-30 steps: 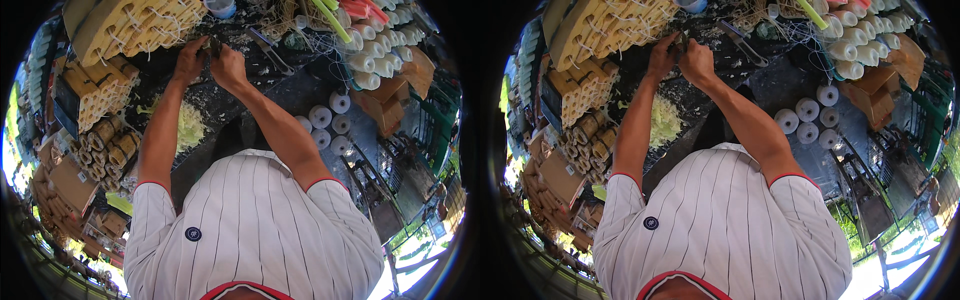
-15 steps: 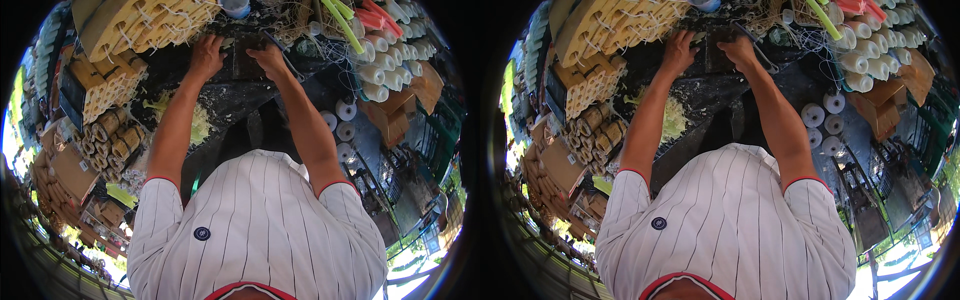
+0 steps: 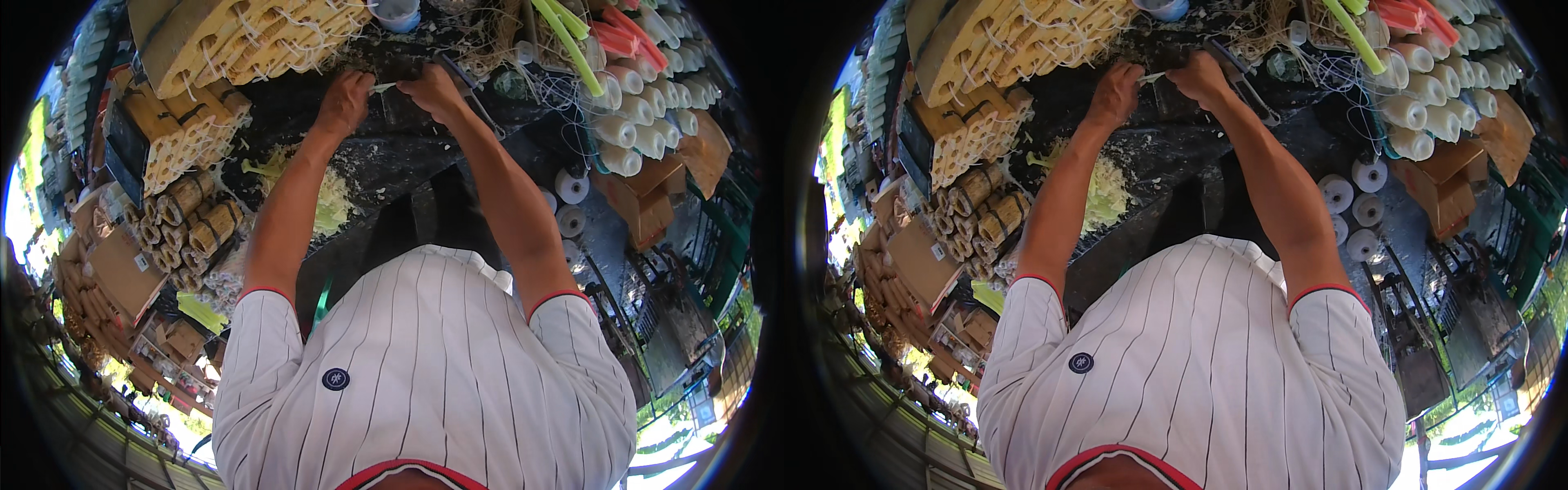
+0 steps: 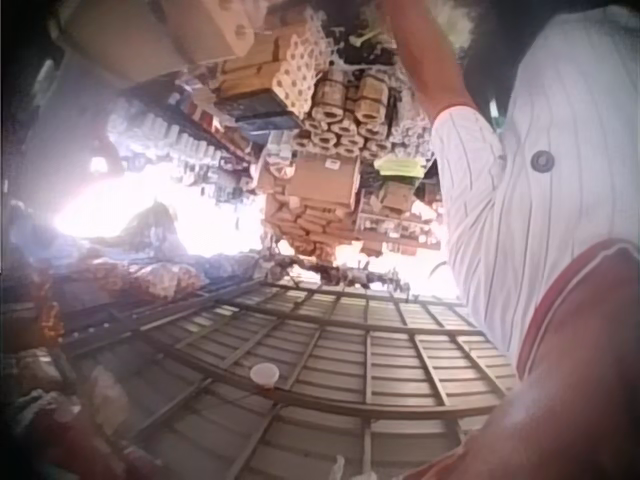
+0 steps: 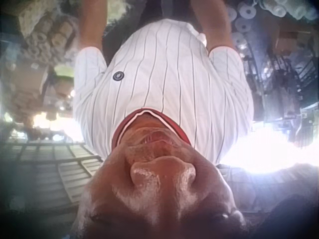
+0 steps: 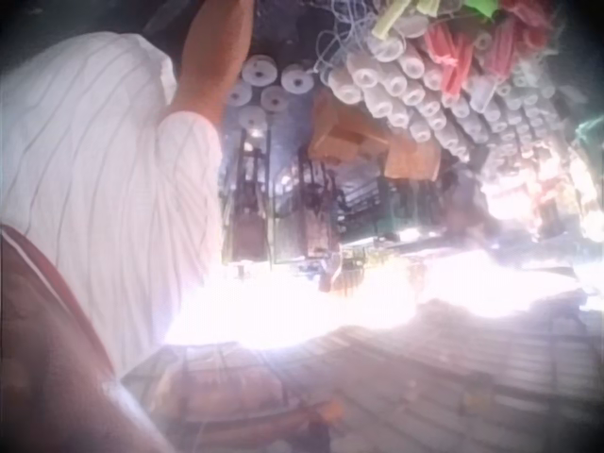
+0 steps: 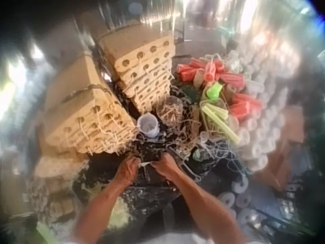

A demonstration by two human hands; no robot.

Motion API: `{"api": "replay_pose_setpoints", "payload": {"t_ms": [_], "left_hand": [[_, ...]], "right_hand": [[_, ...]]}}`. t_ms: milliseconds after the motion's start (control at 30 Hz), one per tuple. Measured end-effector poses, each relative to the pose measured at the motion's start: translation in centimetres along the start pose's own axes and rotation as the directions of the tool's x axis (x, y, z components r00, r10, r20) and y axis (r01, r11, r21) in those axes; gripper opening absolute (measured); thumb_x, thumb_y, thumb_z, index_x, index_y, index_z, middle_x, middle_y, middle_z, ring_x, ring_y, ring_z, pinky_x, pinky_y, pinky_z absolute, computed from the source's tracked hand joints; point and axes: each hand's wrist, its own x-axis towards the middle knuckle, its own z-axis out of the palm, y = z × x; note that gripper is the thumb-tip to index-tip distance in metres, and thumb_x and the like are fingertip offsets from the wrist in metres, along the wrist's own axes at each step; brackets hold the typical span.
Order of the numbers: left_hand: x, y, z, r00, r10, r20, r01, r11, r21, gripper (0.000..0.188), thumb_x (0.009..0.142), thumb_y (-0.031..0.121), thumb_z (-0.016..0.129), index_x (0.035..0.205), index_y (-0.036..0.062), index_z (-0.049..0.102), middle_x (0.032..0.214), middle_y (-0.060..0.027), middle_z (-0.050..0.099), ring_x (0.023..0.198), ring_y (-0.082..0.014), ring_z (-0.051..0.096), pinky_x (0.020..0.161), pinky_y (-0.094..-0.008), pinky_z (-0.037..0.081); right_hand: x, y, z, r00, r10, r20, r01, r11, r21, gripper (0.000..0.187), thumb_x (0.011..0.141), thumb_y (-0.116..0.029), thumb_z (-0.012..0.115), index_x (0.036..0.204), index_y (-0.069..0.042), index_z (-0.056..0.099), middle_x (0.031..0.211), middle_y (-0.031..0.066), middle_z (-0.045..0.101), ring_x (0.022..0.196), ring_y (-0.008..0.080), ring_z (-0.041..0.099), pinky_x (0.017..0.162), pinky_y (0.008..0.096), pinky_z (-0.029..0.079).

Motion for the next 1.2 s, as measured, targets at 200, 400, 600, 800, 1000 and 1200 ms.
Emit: {"api": "replay_pose_setpoints", "payload": {"t_ms": [200, 400, 600, 800, 1000, 1200], "left_hand": [[-8.9, 1.5, -3.7, 0.951, -0.274, -0.141, 0.289, 0.953, 0.096, 0.022, 0.087, -0.002, 0.069, 0.108, 0.0037, 0.068, 0.101, -0.0174, 0.069, 0.100, -0.0413, 0.065, 0.087, -0.0516, 0.053], [-18.0, -0.5, -6.3, 0.766, -0.642, -0.021, 0.597, 0.700, 0.392, 0.050, 0.087, 0.003, 0.072, 0.136, 0.0049, 0.064, 0.130, -0.0174, 0.065, 0.129, -0.0377, 0.058, 0.109, -0.0543, 0.046], [-14.5, 3.6, -4.8, 0.866, -0.498, -0.050, 0.499, 0.855, 0.142, 0.043, 0.090, 0.009, 0.077, 0.131, 0.0012, 0.066, 0.131, -0.0211, 0.067, 0.122, -0.0418, 0.062, 0.104, -0.0536, 0.050], [-11.5, 5.6, -4.5, 0.799, -0.514, -0.312, 0.520, 0.851, -0.071, 0.031, 0.094, 0.006, 0.071, 0.125, 0.0016, 0.070, 0.124, -0.0189, 0.068, 0.115, -0.0420, 0.065, 0.098, -0.0516, 0.053], [-4.5, 8.3, -2.5, 0.918, -0.345, -0.195, 0.295, 0.924, -0.244, 0.027, 0.093, 0.003, 0.069, 0.120, 0.0022, 0.072, 0.109, -0.0176, 0.071, 0.105, -0.0386, 0.069, 0.089, -0.0478, 0.058], [7.2, 9.7, 2.6, 0.980, 0.197, -0.008, -0.198, 0.980, -0.032, 0.034, 0.091, 0.012, 0.071, 0.125, 0.0063, 0.074, 0.124, -0.0156, 0.065, 0.119, -0.0356, 0.062, 0.101, -0.0538, 0.051]], "right_hand": [[-4.0, -2.4, 2.1, 0.950, -0.290, 0.119, 0.310, 0.922, -0.230, 0.027, 0.096, -0.024, 0.068, 0.111, -0.002, 0.074, 0.089, 0.0226, 0.074, 0.083, 0.0377, 0.074, 0.076, 0.0489, 0.055], [-2.4, -6.9, -0.6, 0.908, -0.410, -0.082, 0.228, 0.650, -0.725, 0.020, 0.094, -0.014, 0.064, 0.099, -0.005, 0.080, 0.090, 0.0211, 0.078, 0.088, 0.0411, 0.077, 0.077, 0.0534, 0.059], [-0.5, -7.8, 3.4, 0.880, -0.474, 0.021, 0.301, 0.522, -0.798, 0.016, 0.088, -0.012, 0.067, 0.088, -0.006, 0.081, 0.089, 0.0200, 0.078, 0.092, 0.0407, 0.079, 0.073, 0.0543, 0.060], [-8.1, -7.0, 4.8, 0.911, -0.322, 0.257, 0.412, 0.704, -0.579, 0.024, 0.086, -0.016, 0.066, 0.102, -0.004, 0.079, 0.091, 0.0273, 0.076, 0.095, 0.0443, 0.076, 0.084, 0.0516, 0.060], [-9.1, 0.5, -4.8, 0.992, -0.097, 0.077, 0.119, 0.928, -0.354, 0.034, 0.088, -0.021, 0.070, 0.114, 0.000, 0.073, 0.095, 0.0221, 0.076, 0.091, 0.0409, 0.074, 0.083, 0.0492, 0.055], [-9.5, 6.5, -7.2, 0.993, -0.047, 0.112, 0.067, 0.982, -0.179, 0.044, 0.086, -0.018, 0.074, 0.125, 0.001, 0.070, 0.102, 0.0182, 0.075, 0.094, 0.0304, 0.073, 0.086, 0.0427, 0.055]]}}
